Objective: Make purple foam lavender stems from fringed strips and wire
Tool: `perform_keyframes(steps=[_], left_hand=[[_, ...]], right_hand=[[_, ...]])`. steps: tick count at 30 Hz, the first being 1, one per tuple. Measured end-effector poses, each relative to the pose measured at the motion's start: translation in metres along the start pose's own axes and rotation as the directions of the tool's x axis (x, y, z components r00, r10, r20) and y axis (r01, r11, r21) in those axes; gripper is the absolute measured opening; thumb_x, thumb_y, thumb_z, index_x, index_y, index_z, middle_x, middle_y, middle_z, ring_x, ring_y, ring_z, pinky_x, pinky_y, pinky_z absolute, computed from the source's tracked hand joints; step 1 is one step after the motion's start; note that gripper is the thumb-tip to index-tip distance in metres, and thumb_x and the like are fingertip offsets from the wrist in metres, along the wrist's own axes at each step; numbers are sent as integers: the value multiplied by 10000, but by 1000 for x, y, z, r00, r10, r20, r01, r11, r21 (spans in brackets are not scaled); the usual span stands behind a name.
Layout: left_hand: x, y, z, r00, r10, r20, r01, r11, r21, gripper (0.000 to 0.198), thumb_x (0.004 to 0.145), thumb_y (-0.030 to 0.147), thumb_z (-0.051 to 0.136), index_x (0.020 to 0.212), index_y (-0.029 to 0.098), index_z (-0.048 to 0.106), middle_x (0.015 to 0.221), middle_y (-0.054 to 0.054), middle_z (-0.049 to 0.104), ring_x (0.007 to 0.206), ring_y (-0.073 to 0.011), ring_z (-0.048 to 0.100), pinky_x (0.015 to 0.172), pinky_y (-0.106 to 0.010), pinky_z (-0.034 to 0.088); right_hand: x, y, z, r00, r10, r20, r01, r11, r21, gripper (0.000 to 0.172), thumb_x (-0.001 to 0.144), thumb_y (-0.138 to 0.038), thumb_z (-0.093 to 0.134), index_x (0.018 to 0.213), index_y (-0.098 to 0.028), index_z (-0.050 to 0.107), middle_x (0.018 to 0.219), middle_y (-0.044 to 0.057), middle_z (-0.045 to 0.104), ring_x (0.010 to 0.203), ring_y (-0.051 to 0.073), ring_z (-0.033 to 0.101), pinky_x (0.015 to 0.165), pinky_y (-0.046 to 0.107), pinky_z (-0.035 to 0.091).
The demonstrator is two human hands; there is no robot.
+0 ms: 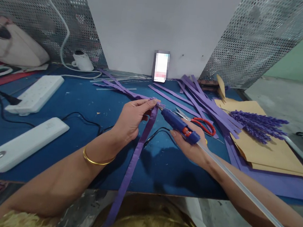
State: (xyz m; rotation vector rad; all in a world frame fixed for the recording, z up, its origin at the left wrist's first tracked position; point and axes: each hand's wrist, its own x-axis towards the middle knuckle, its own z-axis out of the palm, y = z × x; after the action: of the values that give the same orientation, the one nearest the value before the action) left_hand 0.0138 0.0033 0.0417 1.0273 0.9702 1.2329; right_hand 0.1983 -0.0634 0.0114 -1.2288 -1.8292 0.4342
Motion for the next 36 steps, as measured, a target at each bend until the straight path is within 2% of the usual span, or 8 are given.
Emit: perform_keyframes(steps=[36], left_hand=[[1,2,-2,1000,7,-1,-7,1000,12,240,653,377,849,808,198,808,819,-38,732,666,-106,569,567,-221,403]], right_hand=[[0,-3,0,1000,-9,25,10,1000,-10,324,869,-358,638,691,-217,406,616,-50,425,547,101,392,530,254,310]])
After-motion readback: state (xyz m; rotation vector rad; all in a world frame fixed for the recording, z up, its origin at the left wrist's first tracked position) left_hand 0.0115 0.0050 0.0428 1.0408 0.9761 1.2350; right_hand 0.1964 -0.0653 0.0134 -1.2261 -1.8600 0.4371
